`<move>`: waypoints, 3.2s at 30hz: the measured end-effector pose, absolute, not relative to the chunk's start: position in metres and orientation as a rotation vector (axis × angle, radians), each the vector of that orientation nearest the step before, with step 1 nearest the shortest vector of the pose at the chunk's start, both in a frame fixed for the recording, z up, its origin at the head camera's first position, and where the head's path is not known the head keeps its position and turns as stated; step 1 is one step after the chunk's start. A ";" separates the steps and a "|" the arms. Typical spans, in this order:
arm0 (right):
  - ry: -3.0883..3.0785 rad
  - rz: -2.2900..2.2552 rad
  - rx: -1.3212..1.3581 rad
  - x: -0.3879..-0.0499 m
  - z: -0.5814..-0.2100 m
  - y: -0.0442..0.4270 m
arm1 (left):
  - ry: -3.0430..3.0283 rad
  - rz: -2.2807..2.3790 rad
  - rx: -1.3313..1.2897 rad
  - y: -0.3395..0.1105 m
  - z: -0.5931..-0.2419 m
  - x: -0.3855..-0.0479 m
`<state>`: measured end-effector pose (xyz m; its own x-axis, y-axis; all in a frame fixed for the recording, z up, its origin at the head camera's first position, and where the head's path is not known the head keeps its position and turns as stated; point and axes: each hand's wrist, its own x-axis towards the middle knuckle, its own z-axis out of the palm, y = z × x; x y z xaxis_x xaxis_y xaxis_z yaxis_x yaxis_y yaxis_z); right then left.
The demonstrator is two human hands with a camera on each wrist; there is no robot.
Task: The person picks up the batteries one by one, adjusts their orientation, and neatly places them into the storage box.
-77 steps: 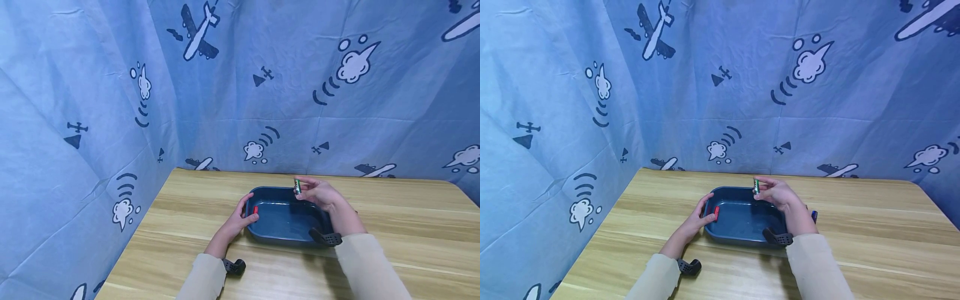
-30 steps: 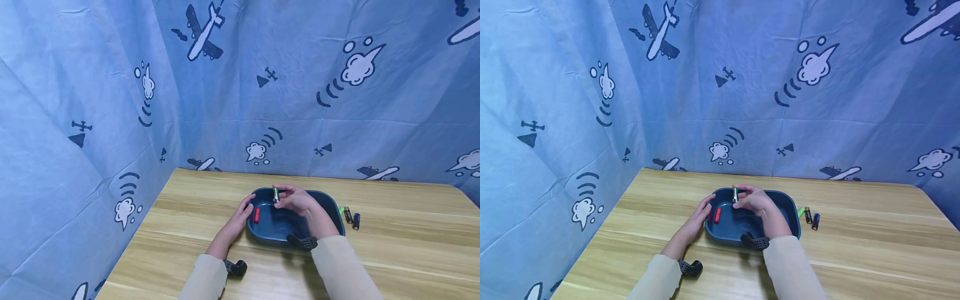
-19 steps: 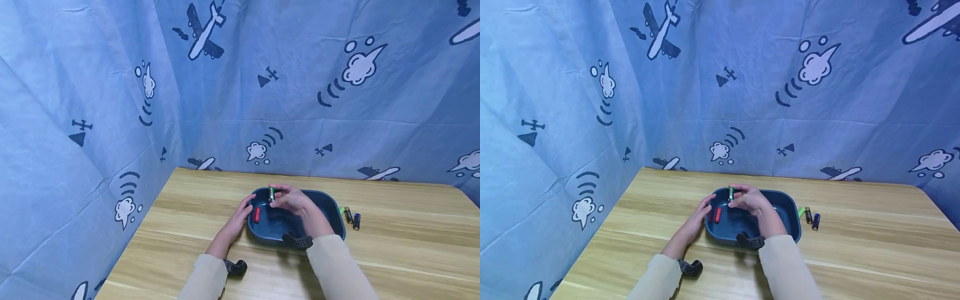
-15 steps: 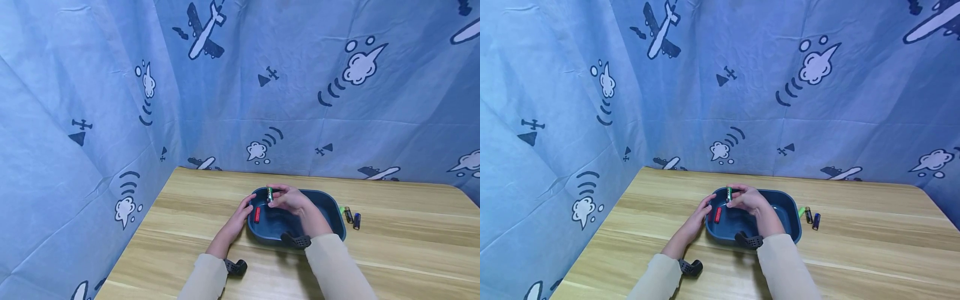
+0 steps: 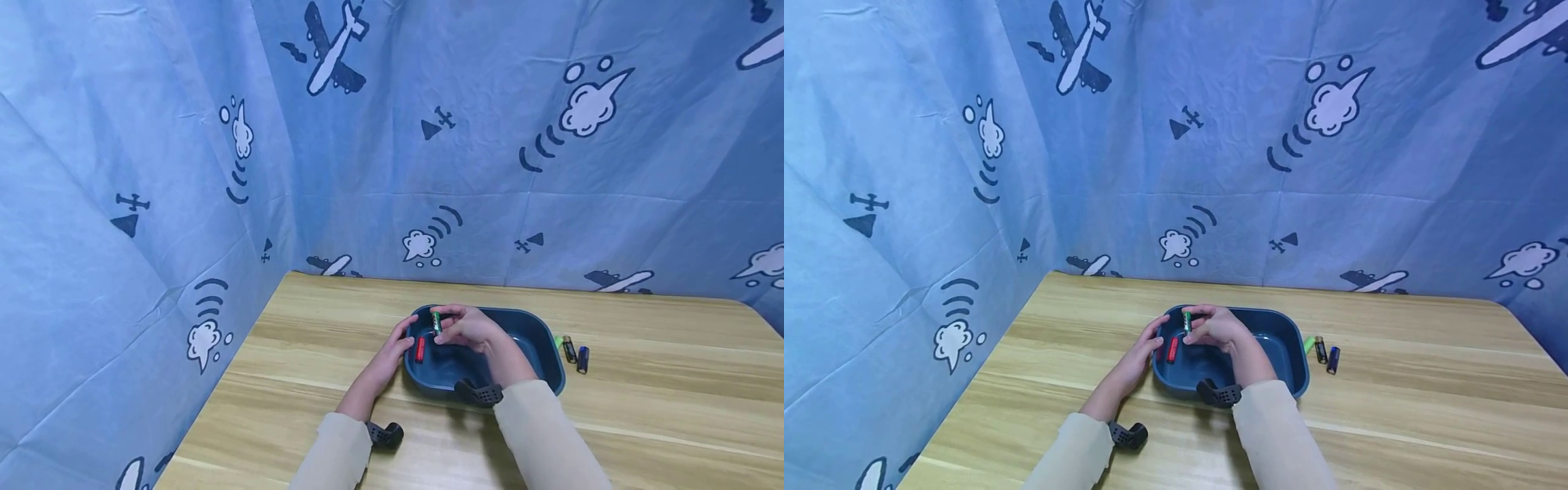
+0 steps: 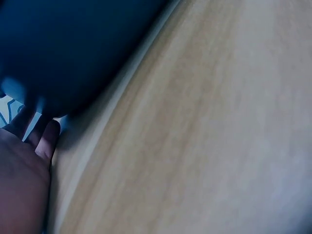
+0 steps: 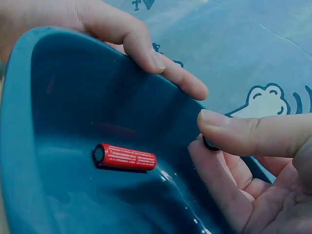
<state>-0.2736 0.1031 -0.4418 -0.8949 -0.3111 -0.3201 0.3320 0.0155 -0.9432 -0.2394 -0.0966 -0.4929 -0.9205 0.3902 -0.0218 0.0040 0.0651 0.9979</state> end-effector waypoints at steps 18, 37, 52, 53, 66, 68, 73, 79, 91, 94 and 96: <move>2.001 -1.786 0.126 -0.274 -0.449 0.096 | 2.059 1.920 0.379 -0.096 -0.492 -0.239; 2.221 -1.516 0.115 -0.270 -0.458 0.083 | 1.993 1.952 0.424 -0.097 -0.469 -0.228; 2.441 -1.176 -0.022 -0.269 -0.458 0.072 | 2.011 1.919 0.381 -0.098 -0.468 -0.228; 2.454 -1.158 -0.035 -0.269 -0.459 0.071 | 2.008 1.922 0.376 -0.098 -0.470 -0.229; 2.519 -1.080 -0.076 -0.269 -0.460 0.068 | 2.043 1.936 0.388 -0.097 -0.491 -0.238; 2.525 -1.073 -0.076 -0.269 -0.460 0.068 | 2.047 1.935 0.393 -0.097 -0.491 -0.238; 2.535 -1.058 -0.068 -0.270 -0.460 0.066 | 2.056 1.934 0.392 -0.097 -0.496 -0.240; 2.535 -1.030 -0.075 -0.270 -0.460 0.067 | 2.062 1.924 0.364 -0.097 -0.496 -0.239; 2.524 -1.057 -0.072 -0.271 -0.459 0.065 | 2.022 1.918 0.377 -0.099 -0.472 -0.231; 2.529 -1.052 -0.086 -0.270 -0.458 0.065 | 2.025 1.908 0.386 -0.100 -0.466 -0.228; 2.530 -1.053 -0.096 -0.270 -0.457 0.065 | 2.024 1.913 0.388 -0.100 -0.466 -0.228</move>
